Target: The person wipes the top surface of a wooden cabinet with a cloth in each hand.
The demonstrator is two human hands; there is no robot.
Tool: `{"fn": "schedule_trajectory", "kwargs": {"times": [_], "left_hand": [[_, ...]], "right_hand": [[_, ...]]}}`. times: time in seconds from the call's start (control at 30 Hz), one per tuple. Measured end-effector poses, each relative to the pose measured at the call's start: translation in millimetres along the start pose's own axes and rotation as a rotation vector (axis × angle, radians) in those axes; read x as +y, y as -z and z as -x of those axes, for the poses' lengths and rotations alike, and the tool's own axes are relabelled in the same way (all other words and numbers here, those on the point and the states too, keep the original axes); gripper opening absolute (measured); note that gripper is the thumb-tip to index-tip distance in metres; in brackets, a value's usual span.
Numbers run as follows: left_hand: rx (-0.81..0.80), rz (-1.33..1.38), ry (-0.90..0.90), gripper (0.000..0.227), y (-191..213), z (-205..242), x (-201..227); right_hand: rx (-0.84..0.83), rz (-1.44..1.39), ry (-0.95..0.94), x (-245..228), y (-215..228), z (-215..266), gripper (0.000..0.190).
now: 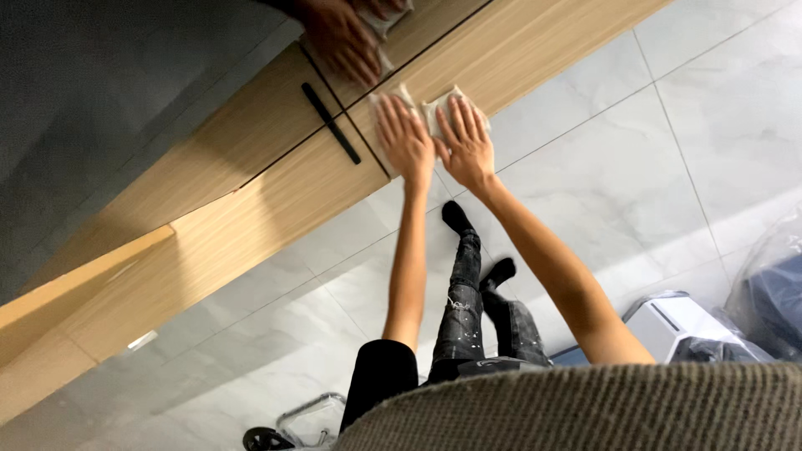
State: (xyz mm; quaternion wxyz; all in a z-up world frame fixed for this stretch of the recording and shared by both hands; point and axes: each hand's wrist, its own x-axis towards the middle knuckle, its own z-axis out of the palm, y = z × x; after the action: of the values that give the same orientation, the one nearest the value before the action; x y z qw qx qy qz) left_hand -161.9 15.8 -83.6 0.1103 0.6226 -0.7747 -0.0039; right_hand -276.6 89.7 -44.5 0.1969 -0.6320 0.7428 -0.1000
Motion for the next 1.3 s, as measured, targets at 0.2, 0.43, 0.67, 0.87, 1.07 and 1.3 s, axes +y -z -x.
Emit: {"fn": "schedule_trajectory", "kwargs": {"times": [0.2,0.43,0.67,0.87,1.07,1.3], "left_hand": [[0.027,0.179,0.029,0.054,12.6,41.6,21.3],[0.049,0.201,0.024,0.051,28.9,69.5,37.9],[-0.065,0.043,0.069,0.054,-3.4,24.5,28.9],[0.102,0.025,0.112,0.053,-39.2,-19.8,50.8],[-0.056,0.111,0.129,0.055,-21.8,19.0,155.2],[0.0,0.028,0.162,0.052,-42.5,-61.9,183.6]], "right_hand": [[0.03,0.014,0.061,4.4,19.4,-10.7,0.064],[0.132,0.123,0.181,17.3,22.9,-90.3,0.06],[0.177,0.111,0.285,35.2,28.3,-82.5,0.059],[0.179,0.095,0.292,98.5,63.8,-53.0,0.059],[0.258,0.066,0.269,153.1,91.1,-117.4,0.056],[0.165,0.072,0.238,204.4,107.7,-47.4,0.06]]}}
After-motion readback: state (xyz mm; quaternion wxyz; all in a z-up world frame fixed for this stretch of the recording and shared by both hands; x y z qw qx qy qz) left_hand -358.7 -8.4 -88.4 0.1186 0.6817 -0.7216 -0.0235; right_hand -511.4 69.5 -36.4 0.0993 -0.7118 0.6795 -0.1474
